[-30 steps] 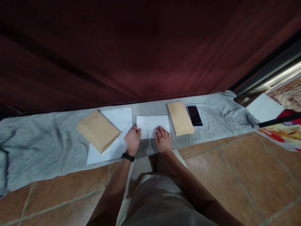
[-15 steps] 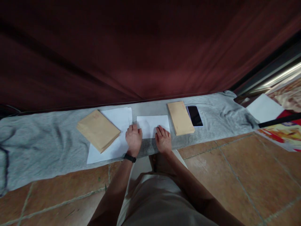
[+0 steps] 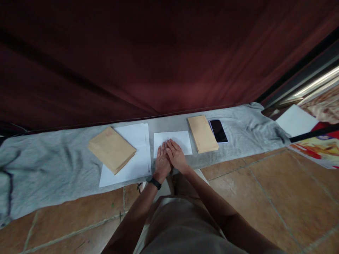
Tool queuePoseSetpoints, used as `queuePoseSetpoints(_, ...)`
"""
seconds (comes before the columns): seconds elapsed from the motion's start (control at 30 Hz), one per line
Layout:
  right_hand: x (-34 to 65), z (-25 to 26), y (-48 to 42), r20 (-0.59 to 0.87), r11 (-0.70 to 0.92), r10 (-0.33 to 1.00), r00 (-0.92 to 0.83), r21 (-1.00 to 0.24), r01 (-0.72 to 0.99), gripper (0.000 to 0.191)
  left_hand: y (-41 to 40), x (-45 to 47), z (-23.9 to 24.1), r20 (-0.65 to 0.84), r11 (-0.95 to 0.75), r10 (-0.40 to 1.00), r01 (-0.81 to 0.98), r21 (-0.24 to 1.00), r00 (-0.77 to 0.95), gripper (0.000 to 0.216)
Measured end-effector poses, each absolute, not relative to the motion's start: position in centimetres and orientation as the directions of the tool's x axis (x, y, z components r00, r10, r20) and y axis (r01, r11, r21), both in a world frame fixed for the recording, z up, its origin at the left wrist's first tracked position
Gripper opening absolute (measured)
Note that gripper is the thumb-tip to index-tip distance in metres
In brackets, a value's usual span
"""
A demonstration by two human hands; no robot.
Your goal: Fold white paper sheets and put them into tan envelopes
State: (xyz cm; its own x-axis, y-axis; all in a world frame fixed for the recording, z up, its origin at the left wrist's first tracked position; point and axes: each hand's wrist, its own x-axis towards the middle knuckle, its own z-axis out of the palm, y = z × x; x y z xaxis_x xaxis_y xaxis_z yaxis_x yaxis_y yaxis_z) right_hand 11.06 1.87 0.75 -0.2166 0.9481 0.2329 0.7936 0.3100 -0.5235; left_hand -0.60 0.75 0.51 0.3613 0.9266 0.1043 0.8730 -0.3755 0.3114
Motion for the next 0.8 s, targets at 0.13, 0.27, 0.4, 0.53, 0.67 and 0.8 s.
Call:
queuePoseSetpoints(0.13,10.6,0.9,2.8,0.228,0.348,0.936,-0.268,-0.479,0.806,0.045,0.8,-0.4,0.5,0.105,-0.359,0.933,0.889,0.285,0.343,0.066)
queuePoseSetpoints(0.27,12.6,0.8,2.8,0.216,0.3,0.95,-0.226,-0.419,0.857,0.046,0.8,0.0,0.6,0.083,-0.306,0.952,0.914,0.265,0.295,0.061)
queuePoseSetpoints(0.4,15.1,0.4,2.3,0.206,0.217,0.967,-0.15,-0.357,0.908,0.049,0.9,-0.3,0.5,0.128,-0.237,0.97,0.921,0.308,0.207,0.057)
queuePoseSetpoints(0.53,16.4,0.0,1.7,0.204,0.163,0.974,-0.097,-0.337,0.927,0.051,1.2,-1.4,0.8,0.161,-0.126,0.985,0.899,0.419,0.063,0.054)
queuePoseSetpoints(0.67,16.5,0.0,1.4,0.203,0.144,0.976,-0.074,-0.352,0.925,0.051,1.8,-2.4,2.1,0.094,0.026,0.991,0.844,0.536,-0.09,0.05)
queuePoseSetpoints(0.8,16.6,-0.1,1.5,0.204,0.153,0.975,-0.086,-0.339,0.928,0.051,3.2,-3.0,3.6,0.048,0.109,0.985,0.815,0.569,-0.165,0.049)
